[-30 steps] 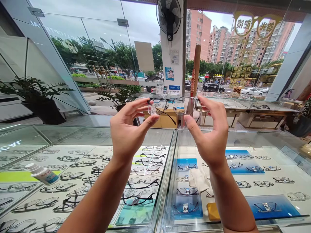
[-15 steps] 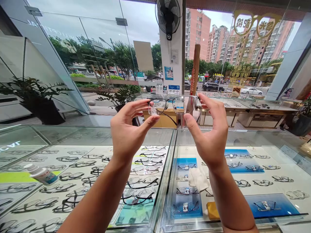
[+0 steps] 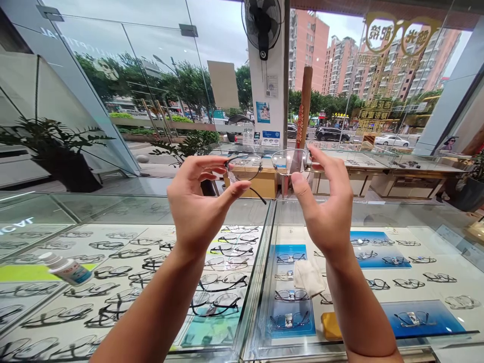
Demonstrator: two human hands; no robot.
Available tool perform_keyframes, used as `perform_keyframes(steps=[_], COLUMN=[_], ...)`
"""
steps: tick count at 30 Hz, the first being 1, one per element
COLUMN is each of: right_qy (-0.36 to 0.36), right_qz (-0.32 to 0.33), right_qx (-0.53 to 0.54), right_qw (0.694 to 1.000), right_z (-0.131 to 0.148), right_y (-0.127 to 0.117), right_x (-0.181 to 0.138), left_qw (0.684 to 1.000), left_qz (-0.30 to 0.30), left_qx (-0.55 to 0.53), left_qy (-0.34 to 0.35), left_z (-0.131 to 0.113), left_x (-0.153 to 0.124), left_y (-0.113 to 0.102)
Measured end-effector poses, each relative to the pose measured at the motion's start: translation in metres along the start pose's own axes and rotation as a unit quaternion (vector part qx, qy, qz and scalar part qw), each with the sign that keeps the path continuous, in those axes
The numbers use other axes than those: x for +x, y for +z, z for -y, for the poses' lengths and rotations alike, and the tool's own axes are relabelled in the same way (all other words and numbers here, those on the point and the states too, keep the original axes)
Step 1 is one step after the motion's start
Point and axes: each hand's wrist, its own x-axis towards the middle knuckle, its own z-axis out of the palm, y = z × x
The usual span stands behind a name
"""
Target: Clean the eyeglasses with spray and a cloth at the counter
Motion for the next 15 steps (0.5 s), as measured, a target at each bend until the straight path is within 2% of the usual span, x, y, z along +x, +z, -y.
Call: perform_keyframes(steps=[9, 15], right_qy=[0.043, 0.034], right_qz=[0.022, 0.021], right_qx=[0.023, 0.025], right_qw=[0.999, 0.999], right_z=[-0.0047, -0.0026], right_y=[0.0044, 0.0033], right_x=[-0.0007, -0.0008], left_qw=[0.997, 0.999], left_qz=[-0.018, -0.009], left_qx=[0.043, 0.021], left_qy=[0.055, 0.032], left_z=[-0.0037, 0.0037], left_x=[-0.0008, 0.0005], left_y=[-0.0027, -0.0004])
